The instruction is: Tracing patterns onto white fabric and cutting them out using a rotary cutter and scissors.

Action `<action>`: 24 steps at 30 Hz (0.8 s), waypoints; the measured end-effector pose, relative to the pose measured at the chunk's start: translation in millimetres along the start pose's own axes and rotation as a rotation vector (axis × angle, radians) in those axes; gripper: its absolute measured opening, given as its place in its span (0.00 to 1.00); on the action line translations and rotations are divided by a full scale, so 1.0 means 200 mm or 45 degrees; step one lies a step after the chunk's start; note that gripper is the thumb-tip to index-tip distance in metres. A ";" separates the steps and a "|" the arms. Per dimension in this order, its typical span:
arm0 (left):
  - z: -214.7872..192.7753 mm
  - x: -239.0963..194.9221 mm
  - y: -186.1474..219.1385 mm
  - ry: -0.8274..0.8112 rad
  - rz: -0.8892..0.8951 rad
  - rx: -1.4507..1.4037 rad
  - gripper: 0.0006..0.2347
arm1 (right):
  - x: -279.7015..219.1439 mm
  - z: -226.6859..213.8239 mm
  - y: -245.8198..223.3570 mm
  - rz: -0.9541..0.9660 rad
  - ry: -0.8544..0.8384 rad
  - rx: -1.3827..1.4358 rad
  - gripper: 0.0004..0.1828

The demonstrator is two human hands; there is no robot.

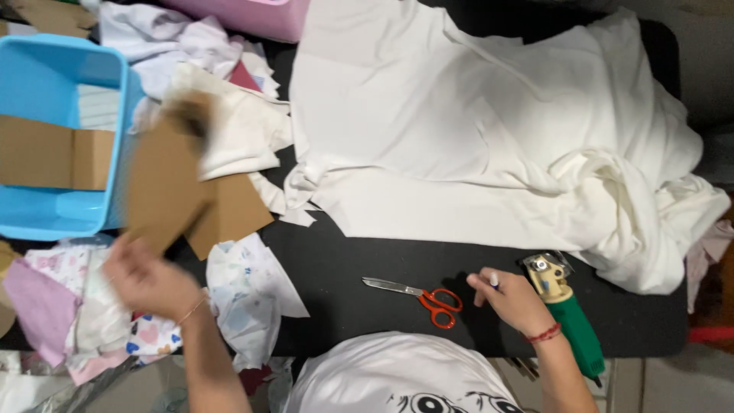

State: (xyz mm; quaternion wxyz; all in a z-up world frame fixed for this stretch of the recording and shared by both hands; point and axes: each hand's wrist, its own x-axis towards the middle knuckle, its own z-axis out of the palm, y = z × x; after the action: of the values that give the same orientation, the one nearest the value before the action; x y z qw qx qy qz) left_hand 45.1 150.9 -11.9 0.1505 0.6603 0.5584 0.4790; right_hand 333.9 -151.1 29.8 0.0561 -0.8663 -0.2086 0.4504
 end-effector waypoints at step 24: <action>0.67 -0.67 0.47 -1.297 0.011 0.198 0.07 | 0.68 0.03 0.26 0.022 0.607 1.547 0.10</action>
State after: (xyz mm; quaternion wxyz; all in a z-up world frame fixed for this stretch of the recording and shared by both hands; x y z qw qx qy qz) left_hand 218.2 46.3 -72.1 0.3518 0.8215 0.4454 0.0543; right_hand 414.3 -143.1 -91.7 0.5769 -0.7581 0.1081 0.2842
